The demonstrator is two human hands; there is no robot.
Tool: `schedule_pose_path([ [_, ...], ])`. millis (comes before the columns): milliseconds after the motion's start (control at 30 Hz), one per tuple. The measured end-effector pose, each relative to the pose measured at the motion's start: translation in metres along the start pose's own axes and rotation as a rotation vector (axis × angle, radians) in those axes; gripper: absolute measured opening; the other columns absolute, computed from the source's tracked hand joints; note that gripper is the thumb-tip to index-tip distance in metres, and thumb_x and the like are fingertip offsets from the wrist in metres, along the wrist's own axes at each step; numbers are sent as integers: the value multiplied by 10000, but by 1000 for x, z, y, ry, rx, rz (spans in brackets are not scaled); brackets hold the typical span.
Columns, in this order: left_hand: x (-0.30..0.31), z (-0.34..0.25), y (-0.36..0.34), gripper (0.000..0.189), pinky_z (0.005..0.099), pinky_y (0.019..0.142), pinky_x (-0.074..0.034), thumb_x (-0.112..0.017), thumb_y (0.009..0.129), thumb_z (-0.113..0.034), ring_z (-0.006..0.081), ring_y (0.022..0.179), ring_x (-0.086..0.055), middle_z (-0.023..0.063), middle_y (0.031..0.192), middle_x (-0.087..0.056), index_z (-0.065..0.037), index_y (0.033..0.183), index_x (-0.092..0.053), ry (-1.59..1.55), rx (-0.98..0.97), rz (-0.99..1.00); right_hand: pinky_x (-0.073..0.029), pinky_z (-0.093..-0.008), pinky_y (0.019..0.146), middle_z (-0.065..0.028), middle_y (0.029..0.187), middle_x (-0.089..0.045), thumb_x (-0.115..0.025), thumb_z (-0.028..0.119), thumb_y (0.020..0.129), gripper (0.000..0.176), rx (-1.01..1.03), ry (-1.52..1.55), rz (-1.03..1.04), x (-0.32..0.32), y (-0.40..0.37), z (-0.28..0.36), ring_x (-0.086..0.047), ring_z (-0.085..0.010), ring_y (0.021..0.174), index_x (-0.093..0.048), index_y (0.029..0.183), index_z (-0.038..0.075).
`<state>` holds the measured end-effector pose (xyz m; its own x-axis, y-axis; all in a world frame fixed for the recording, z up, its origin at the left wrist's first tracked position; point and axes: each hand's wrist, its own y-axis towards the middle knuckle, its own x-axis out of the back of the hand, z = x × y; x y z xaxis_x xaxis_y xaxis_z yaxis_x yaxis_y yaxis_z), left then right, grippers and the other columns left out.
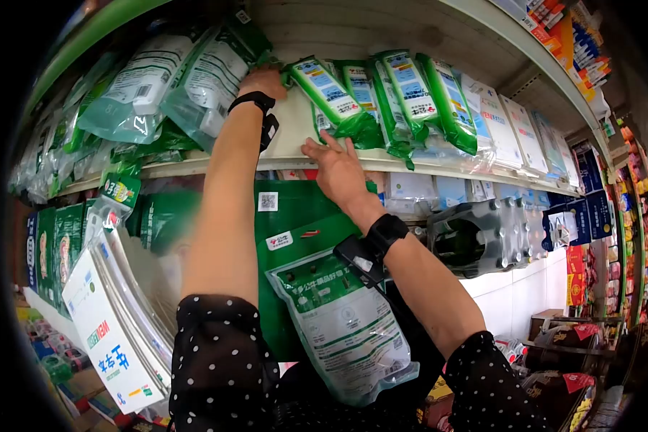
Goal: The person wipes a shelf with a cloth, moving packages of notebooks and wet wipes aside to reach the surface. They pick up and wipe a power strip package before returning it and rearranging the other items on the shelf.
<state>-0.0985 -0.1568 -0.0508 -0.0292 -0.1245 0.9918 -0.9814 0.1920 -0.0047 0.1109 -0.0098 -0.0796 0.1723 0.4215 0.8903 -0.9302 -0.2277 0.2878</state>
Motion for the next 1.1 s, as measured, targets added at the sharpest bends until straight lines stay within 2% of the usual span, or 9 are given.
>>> schedule_pose_path([
  [167, -1, -21, 13, 552, 416, 990, -387, -581, 804, -325, 332, 1278, -400, 158, 1358, -455, -45, 1275, -514, 218, 175, 67, -229, -512, 1098, -1, 1330, -518, -543, -3, 775, 430, -48, -24, 74, 7, 2, 6, -351, -233, 1330, -598, 1170, 155],
  [200, 5, -24, 5, 452, 363, 907, -448, -584, 800, -331, 274, 1203, -499, 122, 1261, -558, -73, 1170, -613, 288, 142, 45, -227, -514, 1099, 3, 1329, -518, -544, 1, 776, 427, -50, -32, 69, 7, 2, 5, -350, -231, 1330, -601, 1169, 159],
  [333, 25, -31, -34, 334, 274, 788, -503, -610, 779, -318, 154, 1002, -636, 31, 1093, -663, -131, 1046, -687, 278, 151, 34, -219, -521, 1101, 16, 1326, -520, -539, 15, 781, 417, -60, -25, 58, 4, 1, 4, -350, -218, 1330, -610, 1164, 166],
  [367, 20, -27, -36, 351, 288, 767, -518, -615, 776, -313, 171, 1018, -631, 44, 1121, -652, -124, 1065, -679, 251, 123, -3, -217, -523, 1102, 19, 1325, -521, -535, 17, 783, 415, -63, -18, 61, 4, 1, 4, -351, -214, 1330, -612, 1163, 166],
  [433, 21, -23, -47, 355, 306, 774, -526, -612, 779, -308, 181, 1025, -629, 44, 1130, -648, -120, 1073, -676, 290, 105, 129, -213, -515, 1107, 22, 1323, -522, -512, 2, 777, 428, -74, 0, 57, 4, 0, 5, -350, -198, 1330, -619, 1159, 162],
  [600, -7, 7, -67, 369, 333, 852, -506, -608, 759, -285, 248, 1080, -598, 102, 1140, -630, -95, 1069, -666, 351, -68, 70, -202, -499, 1115, 30, 1321, -524, -491, -13, 776, 456, -82, -20, 67, 3, 0, 3, -340, -191, 1336, -620, 1168, 180],
  [900, 40, 8, -127, 382, 339, 859, -509, -607, 722, -279, 284, 1029, -622, 182, 1085, -641, -44, 1014, -681, 317, -34, 233, -191, -484, 1123, 35, 1340, -507, -486, -9, 794, 465, -103, -31, 111, 8, -1, 6, -322, -181, 1346, -609, 1192, 198],
  [1033, 63, 32, -130, 393, 402, 845, -481, -577, 702, -326, 343, 957, -621, 221, 1057, -636, -36, 944, -684, 205, -17, 322, -194, -493, 1121, 22, 1342, -505, -488, -13, 789, 465, -85, -1, 80, 2, -2, 0, -329, -190, 1342, -609, 1191, 189],
  [1100, 116, 28, -149, 450, 394, 827, -462, -584, 696, -379, 302, 969, -604, 211, 1075, -630, -28, 964, -671, 140, 28, 568, -184, -511, 1118, 14, 1334, -514, -543, 23, 786, 432, -59, -15, 42, -2, 0, -6, -333, -195, 1341, -610, 1179, 190],
])
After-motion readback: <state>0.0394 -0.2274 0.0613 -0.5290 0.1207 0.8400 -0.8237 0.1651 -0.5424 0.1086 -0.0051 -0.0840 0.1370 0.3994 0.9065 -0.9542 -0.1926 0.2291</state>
